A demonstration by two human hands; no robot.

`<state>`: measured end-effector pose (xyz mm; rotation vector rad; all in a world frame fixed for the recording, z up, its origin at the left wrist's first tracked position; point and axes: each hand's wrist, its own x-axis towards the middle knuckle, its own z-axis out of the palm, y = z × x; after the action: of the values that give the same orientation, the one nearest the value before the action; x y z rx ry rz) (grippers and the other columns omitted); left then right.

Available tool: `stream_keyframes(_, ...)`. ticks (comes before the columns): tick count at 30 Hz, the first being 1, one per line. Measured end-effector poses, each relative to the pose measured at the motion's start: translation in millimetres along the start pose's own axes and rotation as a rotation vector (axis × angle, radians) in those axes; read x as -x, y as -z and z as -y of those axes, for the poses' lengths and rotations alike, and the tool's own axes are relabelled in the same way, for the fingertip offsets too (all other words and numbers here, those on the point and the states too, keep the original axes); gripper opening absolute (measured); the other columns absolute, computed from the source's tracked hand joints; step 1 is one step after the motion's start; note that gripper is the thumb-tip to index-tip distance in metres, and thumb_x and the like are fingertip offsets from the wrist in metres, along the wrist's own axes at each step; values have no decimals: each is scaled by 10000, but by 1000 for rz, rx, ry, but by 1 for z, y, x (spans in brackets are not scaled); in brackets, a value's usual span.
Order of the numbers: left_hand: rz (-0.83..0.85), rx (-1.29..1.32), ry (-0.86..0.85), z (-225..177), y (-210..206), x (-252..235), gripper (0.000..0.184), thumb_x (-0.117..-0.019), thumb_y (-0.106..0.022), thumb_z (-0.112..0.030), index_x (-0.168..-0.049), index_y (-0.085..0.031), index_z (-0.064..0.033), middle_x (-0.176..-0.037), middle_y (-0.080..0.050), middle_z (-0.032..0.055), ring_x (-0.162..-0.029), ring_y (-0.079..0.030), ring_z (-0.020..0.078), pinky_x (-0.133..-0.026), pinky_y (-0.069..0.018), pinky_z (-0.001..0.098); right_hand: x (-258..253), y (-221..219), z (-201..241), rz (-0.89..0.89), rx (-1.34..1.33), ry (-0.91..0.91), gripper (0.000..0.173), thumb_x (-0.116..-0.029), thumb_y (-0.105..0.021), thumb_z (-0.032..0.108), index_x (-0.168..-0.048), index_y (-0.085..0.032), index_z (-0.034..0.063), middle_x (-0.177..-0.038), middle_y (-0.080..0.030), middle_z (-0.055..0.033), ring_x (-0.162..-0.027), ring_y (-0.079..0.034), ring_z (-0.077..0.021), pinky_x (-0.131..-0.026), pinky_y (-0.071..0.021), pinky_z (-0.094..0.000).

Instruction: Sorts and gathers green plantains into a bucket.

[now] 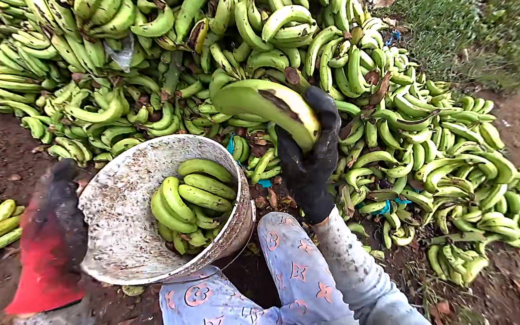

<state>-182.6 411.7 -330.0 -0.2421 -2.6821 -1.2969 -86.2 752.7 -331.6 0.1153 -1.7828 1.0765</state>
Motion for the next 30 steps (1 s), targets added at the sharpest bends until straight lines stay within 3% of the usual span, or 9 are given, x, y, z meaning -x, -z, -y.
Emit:
stream_keyframes(3,-74,96,71,-40,-7,-10,499,-1119,-258,-260,-1560,-283,-27,-1511,-439,105,-1300,-484,57,-1081,-404,252,-4,-16,6,514,-163,71,648,-810,-821,147,-1422,-615,99,-1397,-607,-162,-1267,-586,-315,-1022,-523,-513)
stream_keyframes(5,-58,-91,52,-40,-14,-12,500,-1117,-256,-210,-1556,-316,20,-1553,-418,220,-1402,-451,228,-1160,-354,386,42,-4,-48,715,16,-121,676,-825,-841,336,-1448,-612,211,-1502,-546,-130,-1402,-491,-342,-1083,-453,-596)
stream_keyframes(7,9,-332,4,-32,-22,-13,467,-1125,-279,-161,-1525,-388,55,-1507,-426,360,-1419,-416,491,-1161,-299,638,109,35,-114,617,401,-494,689,-878,-800,392,-1494,-550,206,-1494,-549,-142,-1400,-494,-354,-1111,-429,-613)
stream_keyframes(11,103,-540,-5,-25,-29,-16,435,-1122,-353,-199,-1514,-473,-56,-1526,-420,329,-1407,-380,570,-1083,-282,765,197,110,-191,540,1060,-1154,1019,-835,-776,490,-1612,-292,42,-1626,-316,-280,-1491,-327,-468,-1181,-304,-639)
stream_keyframes(14,128,-559,37,-27,-30,-16,428,-1123,-381,-216,-1516,-480,-80,-1556,-383,320,-1420,-352,576,-1076,-281,773,198,123,-207,614,1086,-1242,946,-885,-761,259,-1627,-219,31,-1641,-237,-304,-1417,-436,-479,-1075,-484,-555)
stream_keyframes(17,135,-577,37,-29,-29,-15,425,-1123,-378,-202,-1519,-481,-87,-1560,-375,326,-1425,-343,580,-1073,-274,778,174,146,-183,374,678,-1262,854,-891,-781,228,-1561,-327,-47,-1553,-383,-312,-1408,-452,-424,-1135,-427,-521)
stream_keyframes(22,147,-578,36,-31,-29,-13,419,-1116,-409,-195,-1513,-491,-88,-1561,-370,328,-1413,-333,606,-1062,-262,795,158,221,-101,-43,-128,-1329,347,-910,-686,66,-1221,-547,-2,-785,-674,-61,-572,-610,-100,-514,-526,-242)
stream_keyframes(28,166,-482,-161,23,-25,-23,401,-1095,-425,-157,-1431,-532,33,-1488,-401,400,-1391,-368,603,-1118,-297,720,111,236,-75,1320,-4,-1590,357,-892,-767,98,-1203,-595,62,-815,-660,-59,-558,-565,-105,-512,-476,-255)
stream_keyframes(30,162,-468,-176,30,-26,-24,399,-1092,-430,-160,-1423,-542,33,-1486,-401,403,-1386,-375,604,-1116,-304,717,68,281,-80,1437,101,-1545,412,-897,-765,94,-1280,-613,80,-882,-678,-89,-590,-564,-117,-523,-467,-277)
